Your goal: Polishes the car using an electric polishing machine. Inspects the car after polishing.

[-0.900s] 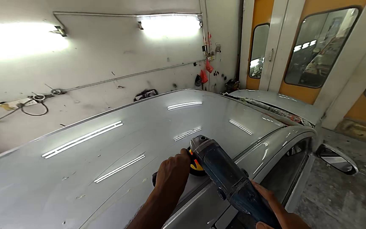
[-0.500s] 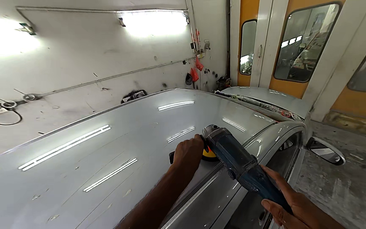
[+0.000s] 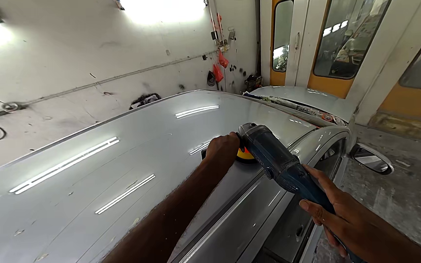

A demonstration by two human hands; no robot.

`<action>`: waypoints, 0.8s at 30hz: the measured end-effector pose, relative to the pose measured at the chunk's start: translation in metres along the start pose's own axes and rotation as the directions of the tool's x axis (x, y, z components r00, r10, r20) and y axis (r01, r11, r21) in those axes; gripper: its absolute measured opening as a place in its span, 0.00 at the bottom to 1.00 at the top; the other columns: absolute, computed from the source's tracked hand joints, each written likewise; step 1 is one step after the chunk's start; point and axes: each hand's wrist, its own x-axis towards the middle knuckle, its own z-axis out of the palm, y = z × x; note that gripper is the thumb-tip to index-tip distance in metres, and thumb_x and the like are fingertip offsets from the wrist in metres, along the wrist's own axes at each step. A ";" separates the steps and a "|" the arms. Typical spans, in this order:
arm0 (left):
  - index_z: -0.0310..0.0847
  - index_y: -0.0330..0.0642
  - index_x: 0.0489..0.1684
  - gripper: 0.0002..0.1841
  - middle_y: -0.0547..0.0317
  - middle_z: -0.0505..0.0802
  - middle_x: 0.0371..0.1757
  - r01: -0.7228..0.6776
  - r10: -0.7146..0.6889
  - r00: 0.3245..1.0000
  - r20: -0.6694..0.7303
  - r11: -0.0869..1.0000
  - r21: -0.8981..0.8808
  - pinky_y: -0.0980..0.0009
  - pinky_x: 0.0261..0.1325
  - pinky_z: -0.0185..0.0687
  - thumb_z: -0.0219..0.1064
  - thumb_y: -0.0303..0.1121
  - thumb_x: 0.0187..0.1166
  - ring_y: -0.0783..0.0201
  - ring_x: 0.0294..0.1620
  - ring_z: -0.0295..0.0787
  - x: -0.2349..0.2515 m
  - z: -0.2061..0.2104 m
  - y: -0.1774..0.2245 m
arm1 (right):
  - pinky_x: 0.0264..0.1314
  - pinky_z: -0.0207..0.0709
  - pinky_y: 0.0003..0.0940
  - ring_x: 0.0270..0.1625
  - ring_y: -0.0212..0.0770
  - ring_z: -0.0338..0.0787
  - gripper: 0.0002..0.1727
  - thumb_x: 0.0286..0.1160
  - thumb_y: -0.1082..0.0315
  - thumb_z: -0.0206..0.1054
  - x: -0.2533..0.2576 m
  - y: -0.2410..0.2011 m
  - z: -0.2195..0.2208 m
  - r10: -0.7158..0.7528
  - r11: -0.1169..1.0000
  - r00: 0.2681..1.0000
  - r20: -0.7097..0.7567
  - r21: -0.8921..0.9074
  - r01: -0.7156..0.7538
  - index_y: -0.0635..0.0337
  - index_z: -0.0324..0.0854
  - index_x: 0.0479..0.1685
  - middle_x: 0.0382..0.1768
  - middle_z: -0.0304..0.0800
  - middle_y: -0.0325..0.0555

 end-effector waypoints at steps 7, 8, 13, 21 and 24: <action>0.76 0.36 0.55 0.11 0.43 0.91 0.42 -0.001 0.001 1.000 -0.009 1.000 0.010 0.47 0.47 0.87 0.66 0.33 0.85 0.41 0.47 0.93 -0.006 0.004 -0.011 | 0.15 0.85 0.36 0.15 0.39 0.85 0.42 0.82 0.40 0.62 -0.001 -0.006 0.006 -0.027 0.999 1.000 0.015 -0.020 0.028 0.20 0.41 0.93 0.31 0.85 0.42; 0.76 0.36 0.55 0.11 0.43 0.91 0.42 0.005 -0.005 1.000 -0.011 1.000 0.012 0.46 0.48 0.87 0.66 0.34 0.85 0.41 0.47 0.93 -0.008 0.005 -0.014 | 0.15 0.85 0.36 0.15 0.39 0.85 0.43 0.83 0.40 0.62 0.000 -0.008 0.008 -0.027 0.999 0.999 0.024 -0.022 0.028 0.20 0.41 0.93 0.31 0.85 0.42; 0.77 0.35 0.54 0.13 0.42 0.91 0.41 0.053 -0.053 0.998 -0.020 0.999 -0.003 0.44 0.47 0.87 0.66 0.36 0.86 0.40 0.46 0.93 -0.022 0.013 -0.039 | 0.14 0.85 0.36 0.14 0.39 0.84 0.43 0.83 0.40 0.62 0.007 -0.018 0.020 -0.041 0.999 0.996 0.084 -0.031 0.044 0.19 0.40 0.93 0.30 0.84 0.43; 0.76 0.36 0.53 0.12 0.43 0.91 0.39 0.161 -0.161 0.987 0.001 0.987 -0.017 0.45 0.46 0.87 0.64 0.37 0.87 0.41 0.45 0.93 -0.059 0.023 -0.082 | 0.13 0.84 0.36 0.14 0.38 0.83 0.43 0.83 0.39 0.62 0.016 -0.034 0.048 -0.102 0.991 0.979 0.174 -0.066 0.114 0.19 0.39 0.94 0.31 0.85 0.42; 0.76 0.37 0.53 0.12 0.44 0.90 0.39 0.196 -0.195 0.981 0.013 0.981 -0.010 0.47 0.45 0.87 0.64 0.37 0.87 0.42 0.44 0.93 -0.074 0.026 -0.094 | 0.13 0.84 0.36 0.14 0.37 0.84 0.43 0.83 0.39 0.61 0.015 -0.041 0.057 -0.108 0.989 0.973 0.203 -0.080 0.127 0.20 0.40 0.94 0.30 0.84 0.41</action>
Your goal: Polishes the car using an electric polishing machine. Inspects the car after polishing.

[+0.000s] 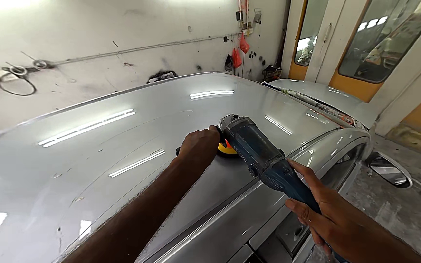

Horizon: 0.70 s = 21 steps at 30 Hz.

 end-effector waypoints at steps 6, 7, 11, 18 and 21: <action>0.76 0.39 0.52 0.12 0.47 0.90 0.37 0.063 -0.063 0.998 -0.005 0.998 0.002 0.48 0.43 0.87 0.65 0.38 0.87 0.44 0.42 0.93 -0.025 0.007 -0.030 | 0.15 0.86 0.37 0.16 0.37 0.85 0.44 0.83 0.39 0.61 0.003 -0.011 0.018 -0.036 0.998 0.998 0.056 -0.043 0.039 0.21 0.38 0.94 0.32 0.85 0.40; 0.76 0.39 0.52 0.12 0.47 0.90 0.37 0.077 -0.077 0.997 -0.001 0.997 0.000 0.48 0.44 0.87 0.65 0.39 0.87 0.44 0.42 0.93 -0.030 0.009 -0.035 | 0.16 0.86 0.37 0.16 0.37 0.85 0.44 0.83 0.39 0.61 0.004 -0.014 0.021 -0.036 0.998 0.997 0.070 -0.049 0.040 0.21 0.38 0.94 0.32 0.84 0.41; 0.76 0.40 0.52 0.13 0.47 0.90 0.36 0.126 -0.126 0.992 -0.003 0.992 -0.003 0.49 0.43 0.87 0.65 0.41 0.87 0.45 0.41 0.93 -0.048 0.015 -0.054 | 0.17 0.87 0.37 0.17 0.36 0.85 0.44 0.84 0.40 0.61 0.006 -0.025 0.034 -0.062 0.995 0.991 0.116 -0.074 0.071 0.23 0.37 0.95 0.32 0.84 0.40; 0.77 0.40 0.50 0.10 0.48 0.90 0.35 0.188 -0.188 0.982 0.003 0.981 -0.042 0.48 0.43 0.87 0.65 0.38 0.86 0.44 0.41 0.93 -0.080 0.026 -0.090 | 0.19 0.87 0.35 0.18 0.34 0.85 0.44 0.85 0.41 0.60 0.010 -0.042 0.059 -0.139 0.979 0.972 0.191 -0.120 0.164 0.29 0.37 0.96 0.34 0.84 0.40; 0.77 0.39 0.51 0.11 0.46 0.90 0.36 0.207 -0.208 0.978 -0.004 0.976 -0.066 0.46 0.44 0.87 0.64 0.39 0.87 0.43 0.41 0.93 -0.094 0.031 -0.103 | 0.20 0.87 0.36 0.19 0.35 0.86 0.45 0.84 0.40 0.60 0.010 -0.050 0.069 -0.141 0.975 0.967 0.212 -0.141 0.173 0.30 0.36 0.96 0.34 0.85 0.40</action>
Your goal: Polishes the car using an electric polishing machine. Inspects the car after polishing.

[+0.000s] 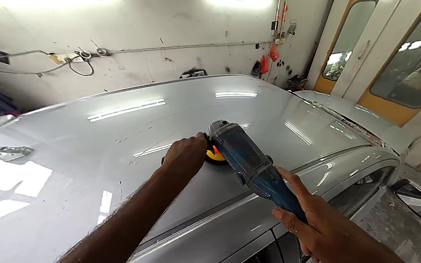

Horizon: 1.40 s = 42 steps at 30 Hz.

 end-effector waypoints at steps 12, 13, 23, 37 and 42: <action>0.79 0.40 0.51 0.12 0.48 0.91 0.34 0.152 -0.152 0.988 -0.002 0.988 0.005 0.45 0.41 0.87 0.66 0.41 0.86 0.43 0.40 0.94 -0.049 0.013 -0.070 | 0.22 0.87 0.35 0.20 0.35 0.86 0.46 0.85 0.42 0.59 0.021 -0.038 0.040 -0.078 0.996 0.988 0.130 -0.025 0.082 0.35 0.35 0.97 0.36 0.85 0.42; 0.79 0.40 0.50 0.12 0.48 0.91 0.33 0.161 -0.161 0.987 -0.008 0.987 -0.001 0.45 0.41 0.87 0.66 0.40 0.86 0.43 0.39 0.94 -0.054 0.014 -0.077 | 0.21 0.88 0.36 0.19 0.34 0.85 0.46 0.85 0.42 0.60 0.024 -0.040 0.044 -0.088 0.996 0.986 0.142 -0.016 0.091 0.33 0.35 0.97 0.35 0.85 0.41; 0.79 0.42 0.48 0.11 0.50 0.91 0.32 0.287 -0.287 0.958 0.004 0.958 0.003 0.46 0.40 0.87 0.68 0.40 0.84 0.45 0.38 0.93 -0.102 0.025 -0.135 | 0.23 0.87 0.36 0.20 0.35 0.85 0.46 0.87 0.43 0.58 0.041 -0.077 0.080 -0.138 0.985 0.951 0.277 -0.065 0.162 0.35 0.33 0.97 0.38 0.85 0.43; 0.80 0.42 0.49 0.13 0.49 0.92 0.34 0.477 -0.476 0.879 0.027 0.879 -0.017 0.43 0.43 0.87 0.71 0.42 0.82 0.43 0.41 0.94 -0.190 0.043 -0.205 | 0.33 0.87 0.42 0.31 0.42 0.90 0.46 0.88 0.48 0.58 0.054 -0.122 0.137 -0.272 0.937 0.847 0.457 -0.074 0.341 0.47 0.32 0.97 0.40 0.87 0.49; 0.79 0.43 0.53 0.14 0.48 0.93 0.39 0.465 -0.463 0.884 0.072 0.885 -0.015 0.44 0.48 0.87 0.68 0.44 0.84 0.43 0.46 0.94 -0.182 0.037 -0.200 | 0.33 0.87 0.44 0.31 0.45 0.90 0.47 0.88 0.48 0.59 0.052 -0.118 0.132 -0.278 0.937 0.851 0.445 -0.068 0.341 0.49 0.30 0.97 0.40 0.88 0.51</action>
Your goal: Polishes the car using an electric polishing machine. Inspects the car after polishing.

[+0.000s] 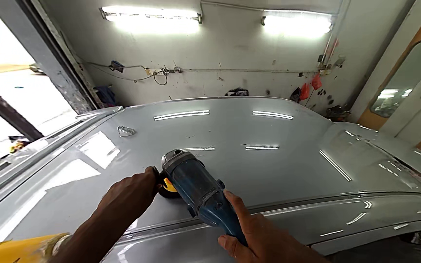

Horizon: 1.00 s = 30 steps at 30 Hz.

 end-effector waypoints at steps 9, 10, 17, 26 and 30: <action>0.80 0.42 0.52 0.14 0.47 0.93 0.41 -0.099 0.099 0.995 0.006 0.995 0.020 0.45 0.50 0.87 0.67 0.42 0.85 0.43 0.49 0.94 0.023 -0.014 0.054 | 0.33 0.88 0.44 0.30 0.45 0.90 0.47 0.88 0.49 0.58 -0.025 0.024 -0.016 0.032 0.999 0.994 -0.108 0.029 -0.029 0.50 0.31 0.97 0.41 0.87 0.52; 0.79 0.41 0.52 0.13 0.47 0.93 0.41 -0.114 0.113 0.994 0.008 0.993 0.027 0.46 0.50 0.87 0.67 0.42 0.85 0.43 0.49 0.94 0.025 -0.016 0.060 | 0.34 0.88 0.44 0.31 0.45 0.90 0.47 0.88 0.49 0.58 -0.028 0.026 -0.018 0.040 0.999 0.992 -0.119 0.031 -0.037 0.50 0.30 0.97 0.42 0.87 0.52; 0.79 0.42 0.53 0.13 0.48 0.93 0.40 -0.170 0.170 0.985 0.002 0.985 0.017 0.45 0.50 0.87 0.67 0.41 0.84 0.43 0.47 0.94 0.037 -0.020 0.090 | 0.29 0.88 0.42 0.25 0.41 0.89 0.47 0.88 0.49 0.58 -0.044 0.039 -0.028 0.076 0.996 0.981 -0.180 0.056 -0.067 0.49 0.31 0.97 0.39 0.87 0.48; 0.78 0.43 0.53 0.11 0.49 0.92 0.38 -0.253 0.253 0.967 -0.011 0.967 0.039 0.47 0.47 0.87 0.66 0.40 0.85 0.46 0.45 0.94 0.043 -0.024 0.131 | 0.27 0.88 0.41 0.24 0.40 0.88 0.47 0.88 0.48 0.58 -0.070 0.053 -0.039 0.139 0.989 0.964 -0.227 0.090 -0.122 0.47 0.31 0.97 0.39 0.86 0.47; 0.78 0.42 0.54 0.12 0.49 0.92 0.39 -0.286 0.287 0.958 -0.006 0.956 0.059 0.48 0.48 0.87 0.65 0.40 0.85 0.45 0.47 0.94 0.044 -0.029 0.155 | 0.27 0.88 0.41 0.24 0.39 0.88 0.46 0.88 0.48 0.58 -0.085 0.061 -0.044 0.162 0.985 0.951 -0.263 0.105 -0.139 0.46 0.31 0.97 0.41 0.87 0.48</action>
